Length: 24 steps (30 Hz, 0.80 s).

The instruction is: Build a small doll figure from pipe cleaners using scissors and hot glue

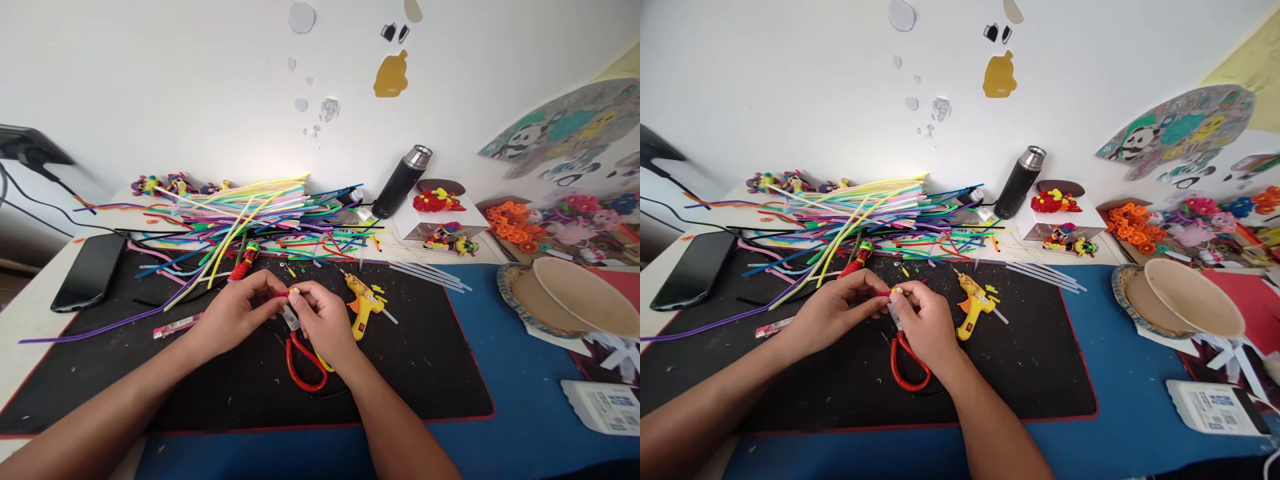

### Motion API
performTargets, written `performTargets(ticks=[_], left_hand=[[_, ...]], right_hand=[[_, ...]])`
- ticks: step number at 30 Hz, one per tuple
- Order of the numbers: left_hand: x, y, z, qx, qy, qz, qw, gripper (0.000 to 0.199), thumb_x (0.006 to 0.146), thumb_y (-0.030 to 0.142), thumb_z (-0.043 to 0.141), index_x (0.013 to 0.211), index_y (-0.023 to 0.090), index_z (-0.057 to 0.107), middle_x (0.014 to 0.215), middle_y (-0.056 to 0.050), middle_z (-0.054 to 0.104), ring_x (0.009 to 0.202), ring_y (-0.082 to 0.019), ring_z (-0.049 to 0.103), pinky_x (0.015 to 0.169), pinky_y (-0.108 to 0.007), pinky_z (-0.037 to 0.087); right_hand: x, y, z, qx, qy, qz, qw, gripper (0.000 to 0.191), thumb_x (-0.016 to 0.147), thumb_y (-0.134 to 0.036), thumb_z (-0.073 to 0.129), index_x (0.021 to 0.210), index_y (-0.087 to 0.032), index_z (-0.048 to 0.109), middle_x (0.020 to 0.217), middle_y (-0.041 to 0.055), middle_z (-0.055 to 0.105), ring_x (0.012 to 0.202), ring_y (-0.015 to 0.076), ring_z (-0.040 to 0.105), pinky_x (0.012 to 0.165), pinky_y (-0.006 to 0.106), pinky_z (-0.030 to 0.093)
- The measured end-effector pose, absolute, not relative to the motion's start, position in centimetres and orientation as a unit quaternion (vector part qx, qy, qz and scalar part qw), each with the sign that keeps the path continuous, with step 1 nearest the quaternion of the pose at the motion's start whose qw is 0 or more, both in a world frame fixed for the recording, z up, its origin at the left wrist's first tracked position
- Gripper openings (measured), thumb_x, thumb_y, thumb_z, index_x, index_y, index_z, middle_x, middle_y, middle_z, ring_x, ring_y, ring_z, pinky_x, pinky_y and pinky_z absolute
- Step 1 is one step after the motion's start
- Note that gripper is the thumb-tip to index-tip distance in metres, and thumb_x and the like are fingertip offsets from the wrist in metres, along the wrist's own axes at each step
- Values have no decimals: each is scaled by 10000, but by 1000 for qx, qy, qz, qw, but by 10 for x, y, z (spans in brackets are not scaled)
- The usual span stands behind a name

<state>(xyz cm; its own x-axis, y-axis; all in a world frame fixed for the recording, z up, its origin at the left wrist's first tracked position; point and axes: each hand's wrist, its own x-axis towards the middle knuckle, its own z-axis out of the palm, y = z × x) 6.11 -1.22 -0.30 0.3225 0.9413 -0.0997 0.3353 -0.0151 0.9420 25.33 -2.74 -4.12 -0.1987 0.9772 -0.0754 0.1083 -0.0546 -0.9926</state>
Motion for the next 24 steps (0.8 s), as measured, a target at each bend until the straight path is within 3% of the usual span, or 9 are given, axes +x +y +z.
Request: performTargets(ticks=[10, 14, 24], left_hand=[[56, -1, 5, 542, 441, 302, 649, 344, 884, 490, 802, 951, 180, 669, 789, -30, 732, 707, -179, 703, 660, -301, 592], [57, -2, 2, 514, 443, 355, 643, 365, 823, 432, 878, 986, 185, 664, 836, -10, 713, 726, -165, 701, 646, -277, 580], [59, -3, 2, 551, 471, 387, 570, 355, 805, 461, 887, 925, 182, 702, 861, -18, 704, 715, -154, 658, 660, -288, 577]], right_hand=[[253, -29, -38, -485, -564, 537, 399, 268, 1001, -462, 656, 1116, -234, 736, 673, -24, 612, 530, 134, 515, 483, 249, 401], [253, -29, -36, -475, -556, 549, 405, 292, 1002, -468, 659, 1175, -242, 726, 673, -34, 596, 524, 128, 521, 483, 241, 403], [251, -27, -32, -467, -509, 581, 430, 229, 998, -430, 646, 1036, -211, 703, 623, -46, 577, 460, 109, 482, 455, 230, 392]])
